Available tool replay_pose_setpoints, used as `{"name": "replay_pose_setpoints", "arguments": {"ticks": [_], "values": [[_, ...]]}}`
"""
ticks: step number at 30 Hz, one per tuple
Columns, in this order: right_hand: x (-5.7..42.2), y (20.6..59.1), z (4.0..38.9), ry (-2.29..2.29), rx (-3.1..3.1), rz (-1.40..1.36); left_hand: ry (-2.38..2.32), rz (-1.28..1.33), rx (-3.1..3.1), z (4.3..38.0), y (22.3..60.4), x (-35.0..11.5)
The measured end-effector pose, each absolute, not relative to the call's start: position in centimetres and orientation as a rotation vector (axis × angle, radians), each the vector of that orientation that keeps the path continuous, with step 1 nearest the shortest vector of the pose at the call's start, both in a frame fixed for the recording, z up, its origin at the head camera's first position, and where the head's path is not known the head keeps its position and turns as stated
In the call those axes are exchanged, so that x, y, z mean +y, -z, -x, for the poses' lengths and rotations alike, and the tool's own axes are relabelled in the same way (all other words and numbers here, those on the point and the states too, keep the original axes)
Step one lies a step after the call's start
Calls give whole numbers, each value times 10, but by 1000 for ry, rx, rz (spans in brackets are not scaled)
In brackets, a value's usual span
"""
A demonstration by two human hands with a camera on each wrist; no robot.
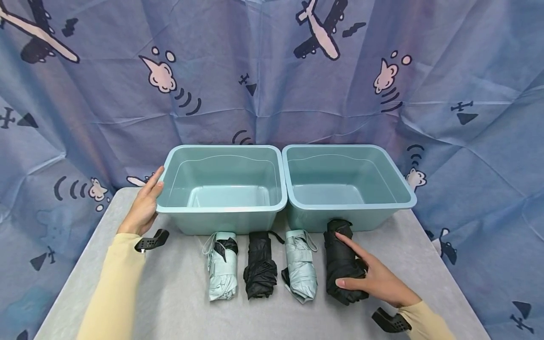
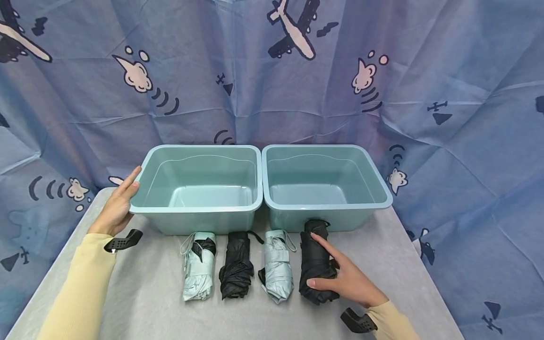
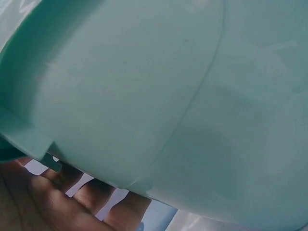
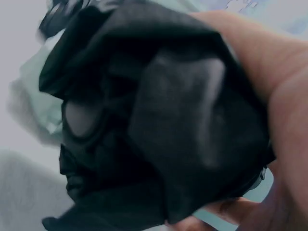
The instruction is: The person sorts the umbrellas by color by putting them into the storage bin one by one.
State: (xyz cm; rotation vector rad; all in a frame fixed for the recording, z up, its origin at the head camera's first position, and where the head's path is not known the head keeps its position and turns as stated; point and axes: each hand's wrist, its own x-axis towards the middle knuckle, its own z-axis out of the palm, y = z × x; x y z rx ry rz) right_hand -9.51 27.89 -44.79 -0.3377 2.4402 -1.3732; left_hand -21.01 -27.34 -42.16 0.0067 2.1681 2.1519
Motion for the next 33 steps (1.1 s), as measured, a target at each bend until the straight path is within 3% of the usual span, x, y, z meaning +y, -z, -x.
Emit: {"name": "replay_pose_setpoints", "arguments": {"ticks": [18,33], "values": [[249,380,77,1525,2418,700,-2166,-26,2181,209,422,-273],[173,339,127,1769,2082,777,-2137,-12,2202,210,424,-275]]}}
